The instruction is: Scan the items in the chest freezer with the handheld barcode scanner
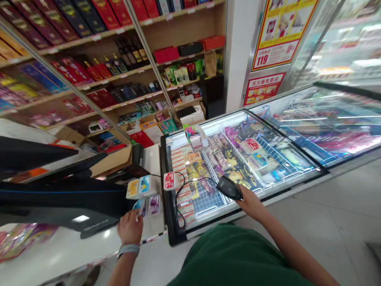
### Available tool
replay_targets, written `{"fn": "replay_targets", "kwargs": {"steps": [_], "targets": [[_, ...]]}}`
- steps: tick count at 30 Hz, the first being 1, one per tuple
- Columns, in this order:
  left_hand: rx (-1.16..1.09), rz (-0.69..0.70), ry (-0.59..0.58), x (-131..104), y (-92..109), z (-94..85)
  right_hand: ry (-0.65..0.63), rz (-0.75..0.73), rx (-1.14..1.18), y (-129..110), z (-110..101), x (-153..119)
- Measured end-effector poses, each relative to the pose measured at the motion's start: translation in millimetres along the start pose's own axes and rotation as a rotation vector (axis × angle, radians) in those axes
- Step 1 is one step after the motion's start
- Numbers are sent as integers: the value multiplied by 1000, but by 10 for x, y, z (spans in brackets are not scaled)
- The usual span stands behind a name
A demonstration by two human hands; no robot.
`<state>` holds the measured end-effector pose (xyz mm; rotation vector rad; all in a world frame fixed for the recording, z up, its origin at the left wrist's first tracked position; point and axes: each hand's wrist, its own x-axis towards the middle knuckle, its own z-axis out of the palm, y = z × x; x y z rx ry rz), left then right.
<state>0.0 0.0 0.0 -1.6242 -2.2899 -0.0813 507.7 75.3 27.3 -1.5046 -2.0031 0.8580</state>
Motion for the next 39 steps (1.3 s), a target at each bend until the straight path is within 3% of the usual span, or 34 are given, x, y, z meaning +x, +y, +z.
{"fn": "replay_targets", "kwargs": {"steps": [9, 21, 30, 35, 39], "targets": [[-17, 76, -54, -119, -132, 124, 20, -19, 37, -54, -12, -14], [-59, 79, -85, -216, -135, 206, 2, 4, 22, -26, 17, -4], [-91, 70, 55, -146, 79, 50, 3, 6, 32, -21, 7, -6], [-140, 145, 116, -57, 195, -40, 10, 9, 54, -8, 6, -8], [-233, 218, 100, -7, 354, -94, 21, 10, 58, -16, -8, -12]]}}
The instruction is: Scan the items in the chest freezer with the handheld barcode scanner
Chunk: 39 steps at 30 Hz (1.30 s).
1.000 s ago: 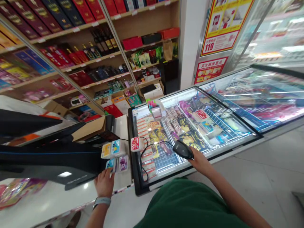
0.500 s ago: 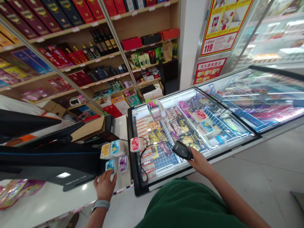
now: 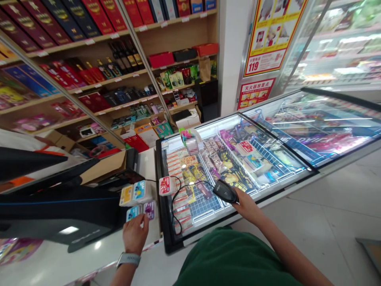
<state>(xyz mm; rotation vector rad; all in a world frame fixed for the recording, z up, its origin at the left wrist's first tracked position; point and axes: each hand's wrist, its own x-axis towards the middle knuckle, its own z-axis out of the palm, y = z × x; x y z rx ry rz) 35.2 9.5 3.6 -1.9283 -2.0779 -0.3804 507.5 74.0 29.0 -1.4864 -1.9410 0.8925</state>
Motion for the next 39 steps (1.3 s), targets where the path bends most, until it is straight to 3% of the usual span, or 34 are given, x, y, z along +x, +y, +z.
{"fn": "replay_targets", "kwargs": {"steps": [7, 12, 19, 27, 39], "targets": [[-183, 65, -74, 206, 483, 44, -8, 5, 14, -37, -32, -16], [-343, 71, -230, 414, 940, 102, 15, 28, 8, -38, -38, -33], [-453, 142, -268, 645, 1409, 277, 47, 33, 15, -19, -73, -64], [-561, 232, -332, 781, 1709, 448, 88, 56, -2, 1, -130, -83], [-588, 348, -429, 876, 1913, 743, 94, 49, 3, -42, -179, -92]]}}
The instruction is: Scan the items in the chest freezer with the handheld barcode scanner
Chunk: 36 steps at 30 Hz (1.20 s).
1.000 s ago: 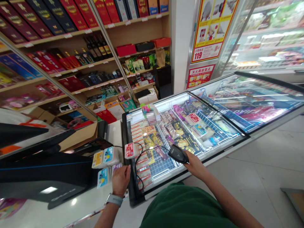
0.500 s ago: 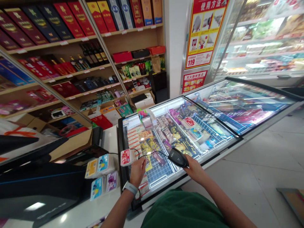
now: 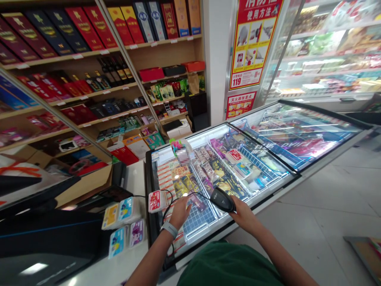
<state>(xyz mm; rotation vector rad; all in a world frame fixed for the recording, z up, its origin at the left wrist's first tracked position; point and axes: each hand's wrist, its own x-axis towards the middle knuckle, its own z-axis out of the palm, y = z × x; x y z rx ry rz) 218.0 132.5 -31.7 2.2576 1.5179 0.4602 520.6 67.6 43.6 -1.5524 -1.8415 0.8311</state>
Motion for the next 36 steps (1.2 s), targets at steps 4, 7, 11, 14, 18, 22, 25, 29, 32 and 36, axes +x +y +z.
{"fn": "replay_targets", "kwargs": {"steps": [4, 7, 11, 14, 18, 22, 25, 29, 32, 36], "targets": [[-4, 39, -31, 104, 45, -15, 7, 20, -2, 11, -2, -6], [-2, 55, -44, 167, 85, -24, 0, 23, -1, 36, 2, -10], [2, 68, -55, 237, 133, -28, 3, 17, -12, 69, 11, -15], [-2, 88, -64, 298, 162, -32, 14, 14, -18, 70, 10, -19], [-8, 116, -72, 411, 197, -31, 18, 10, -20, 55, -2, -25], [-5, 146, -76, 562, 252, -2, 31, 11, 0, 41, -18, -24], [2, 183, -81, 698, 317, 40, 35, 21, 19, 28, -31, -21], [20, 243, -93, 899, 423, 114, 45, 30, 28, 7, -47, -28], [42, 293, -99, 1050, 507, 172, 59, 41, 34, -6, -59, -37], [71, 379, -119, 1238, 610, 232, 62, 73, 29, -22, -80, -45]]}}
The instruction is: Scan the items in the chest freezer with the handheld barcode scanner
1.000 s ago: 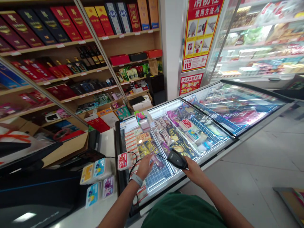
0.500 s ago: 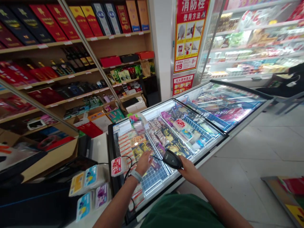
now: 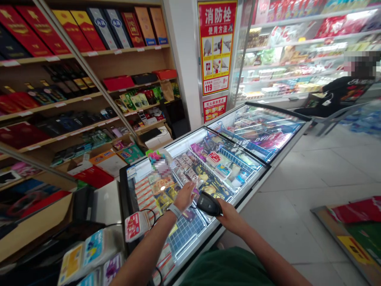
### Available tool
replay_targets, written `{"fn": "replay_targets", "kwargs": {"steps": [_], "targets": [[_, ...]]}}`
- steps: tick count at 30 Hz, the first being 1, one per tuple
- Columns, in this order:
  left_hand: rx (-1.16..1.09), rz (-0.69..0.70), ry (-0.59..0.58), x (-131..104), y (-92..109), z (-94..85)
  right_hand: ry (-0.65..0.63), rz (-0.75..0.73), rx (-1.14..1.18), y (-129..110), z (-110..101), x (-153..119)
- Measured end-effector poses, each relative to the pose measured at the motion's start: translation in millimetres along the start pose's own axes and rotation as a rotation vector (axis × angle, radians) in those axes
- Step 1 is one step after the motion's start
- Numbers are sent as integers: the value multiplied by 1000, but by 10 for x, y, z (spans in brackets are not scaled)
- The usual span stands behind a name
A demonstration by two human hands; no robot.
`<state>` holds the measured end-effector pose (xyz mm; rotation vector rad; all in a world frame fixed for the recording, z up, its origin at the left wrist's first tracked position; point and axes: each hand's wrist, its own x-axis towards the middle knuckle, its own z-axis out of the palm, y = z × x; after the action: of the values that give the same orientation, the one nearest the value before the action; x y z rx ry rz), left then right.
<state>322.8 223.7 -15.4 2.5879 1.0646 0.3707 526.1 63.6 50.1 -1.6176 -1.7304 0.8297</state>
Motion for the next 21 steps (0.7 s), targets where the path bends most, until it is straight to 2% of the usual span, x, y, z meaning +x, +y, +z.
{"fn": "replay_targets", "kwargs": {"steps": [10, 21], "targets": [[99, 191, -101, 451, 82, 41, 26, 13, 31, 112, 33, -2], [226, 331, -178, 1099, 365, 106, 51, 43, 61, 138, -11, -29]]}}
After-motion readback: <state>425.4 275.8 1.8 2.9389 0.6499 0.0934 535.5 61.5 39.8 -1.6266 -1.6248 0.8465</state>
